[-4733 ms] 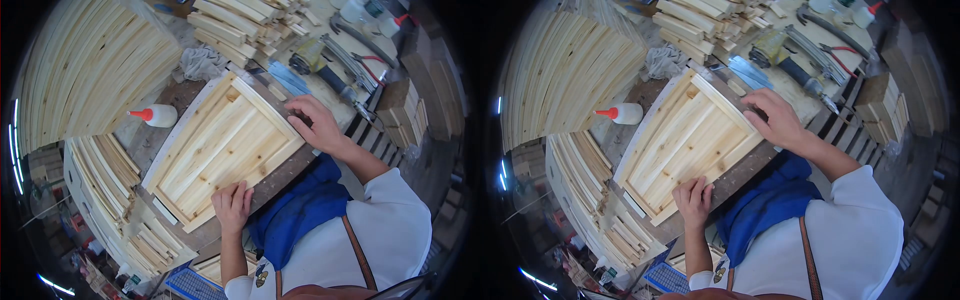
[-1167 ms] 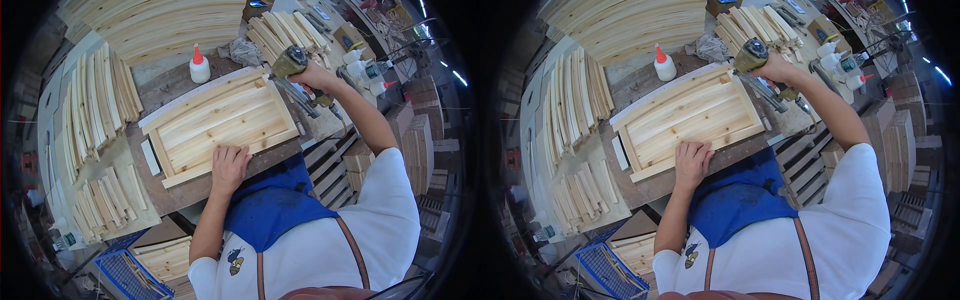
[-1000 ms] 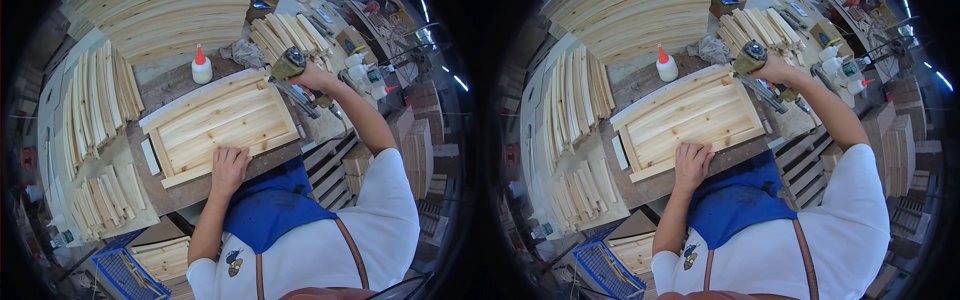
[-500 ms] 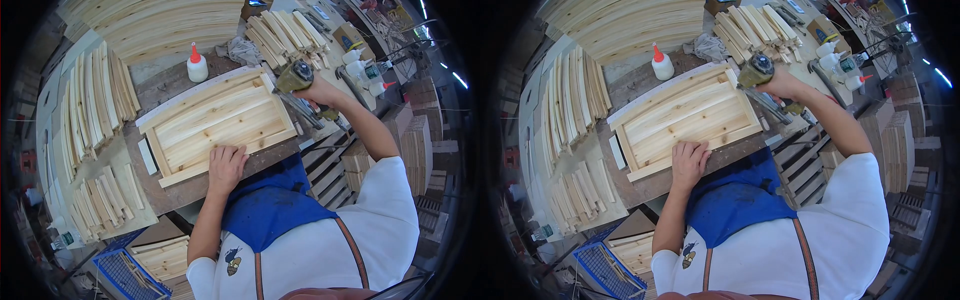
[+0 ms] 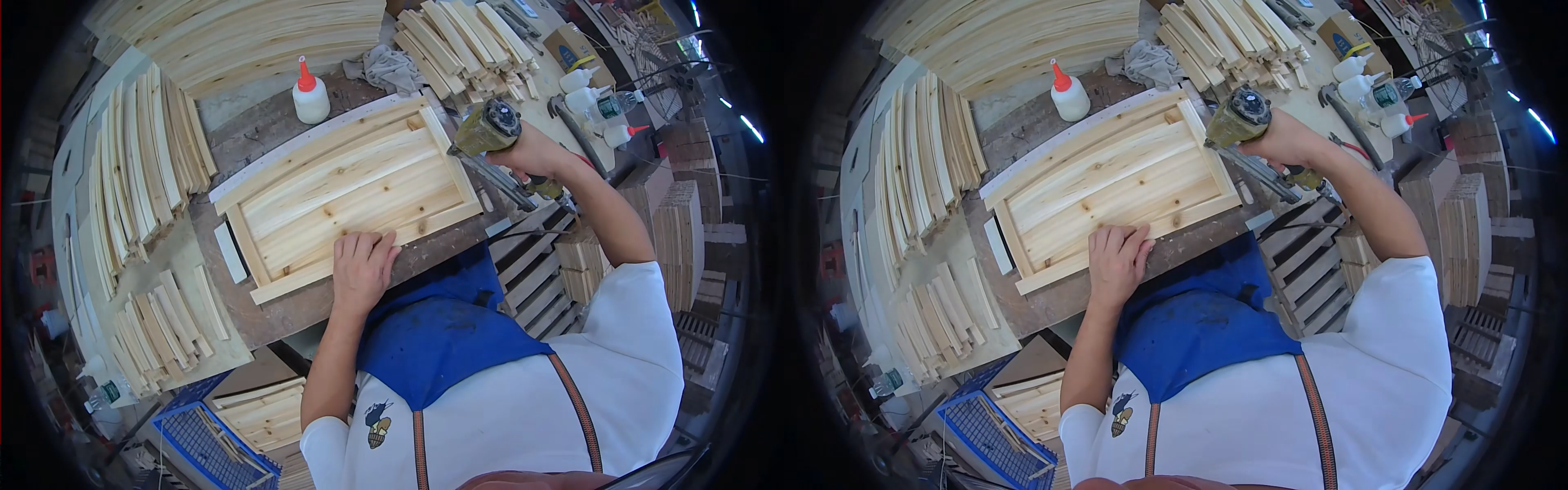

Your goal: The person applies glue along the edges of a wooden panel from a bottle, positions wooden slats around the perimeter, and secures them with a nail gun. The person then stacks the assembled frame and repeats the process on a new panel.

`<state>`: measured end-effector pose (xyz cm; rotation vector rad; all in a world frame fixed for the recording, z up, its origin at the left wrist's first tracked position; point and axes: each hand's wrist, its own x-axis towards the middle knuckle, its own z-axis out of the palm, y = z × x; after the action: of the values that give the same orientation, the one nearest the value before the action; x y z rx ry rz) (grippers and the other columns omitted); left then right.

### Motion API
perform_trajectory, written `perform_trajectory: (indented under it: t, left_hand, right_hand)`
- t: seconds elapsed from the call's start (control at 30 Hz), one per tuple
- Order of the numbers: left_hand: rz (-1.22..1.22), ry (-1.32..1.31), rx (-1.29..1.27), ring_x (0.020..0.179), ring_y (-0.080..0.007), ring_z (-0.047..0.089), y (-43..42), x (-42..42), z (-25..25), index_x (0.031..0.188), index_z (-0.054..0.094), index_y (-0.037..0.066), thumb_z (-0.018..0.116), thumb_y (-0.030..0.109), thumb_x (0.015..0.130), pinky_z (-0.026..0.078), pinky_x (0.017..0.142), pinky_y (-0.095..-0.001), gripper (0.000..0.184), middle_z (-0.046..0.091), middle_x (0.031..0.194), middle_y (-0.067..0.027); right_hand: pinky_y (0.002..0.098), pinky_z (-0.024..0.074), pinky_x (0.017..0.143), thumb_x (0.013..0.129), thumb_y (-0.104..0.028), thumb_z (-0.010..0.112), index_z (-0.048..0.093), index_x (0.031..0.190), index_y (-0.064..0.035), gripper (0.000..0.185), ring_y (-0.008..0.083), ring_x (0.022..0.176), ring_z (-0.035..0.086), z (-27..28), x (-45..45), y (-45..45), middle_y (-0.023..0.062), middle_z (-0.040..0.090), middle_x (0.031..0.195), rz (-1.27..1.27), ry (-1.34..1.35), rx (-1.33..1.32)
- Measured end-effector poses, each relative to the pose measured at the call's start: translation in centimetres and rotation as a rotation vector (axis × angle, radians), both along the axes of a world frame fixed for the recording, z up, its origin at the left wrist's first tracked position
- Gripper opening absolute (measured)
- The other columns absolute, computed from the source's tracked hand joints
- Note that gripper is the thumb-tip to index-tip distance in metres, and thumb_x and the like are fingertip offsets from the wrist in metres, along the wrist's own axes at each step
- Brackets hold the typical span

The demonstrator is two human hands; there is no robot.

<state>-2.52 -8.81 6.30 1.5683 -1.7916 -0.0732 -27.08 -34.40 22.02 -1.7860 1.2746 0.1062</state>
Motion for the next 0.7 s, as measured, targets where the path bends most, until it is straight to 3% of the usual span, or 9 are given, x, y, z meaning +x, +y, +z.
perform_trajectory:
  t: [0.5, 0.6, 0.7]
  left_hand:
    - [0.000, 0.010, 0.012, 0.098, -0.0278, 0.061, 0.1, -0.1, 0.2, 0.116, 0.076, 0.009, 0.080, 0.021, 0.088, 0.046, 0.089, -0.0437, 0.031, 0.065, 0.101, -0.0061]
    - [-0.006, 0.015, 0.013, 0.098, -0.0281, 0.061, 0.1, -0.2, 0.1, 0.117, 0.076, 0.009, 0.080, 0.021, 0.088, 0.046, 0.089, -0.0440, 0.032, 0.065, 0.101, -0.0063]
    - [-0.002, 0.014, 0.008, 0.098, -0.0283, 0.061, 0.0, -0.2, 0.1, 0.117, 0.076, 0.009, 0.081, 0.020, 0.087, 0.046, 0.089, -0.0439, 0.032, 0.066, 0.101, -0.0063]
  right_hand:
    - [0.0275, 0.0434, 0.046, 0.092, -0.008, 0.077, 0.068, 0.125, -0.0012, 0.035, 0.0080, 0.048, 0.052, 0.3, -4.2, 4.6, 0.0021, 0.068, 0.081, -0.060, 0.020, -0.004]
    - [0.0294, 0.0456, 0.046, 0.091, -0.013, 0.077, 0.072, 0.120, -0.0039, 0.032, 0.0103, 0.047, 0.054, 0.8, -5.4, 6.1, 0.0029, 0.066, 0.072, -0.037, 0.029, -0.032]
    - [0.0294, 0.0464, 0.047, 0.091, -0.013, 0.078, 0.072, 0.122, -0.0054, 0.033, 0.0101, 0.048, 0.055, 1.3, -5.4, 7.5, 0.0023, 0.067, 0.073, -0.050, 0.024, -0.029]
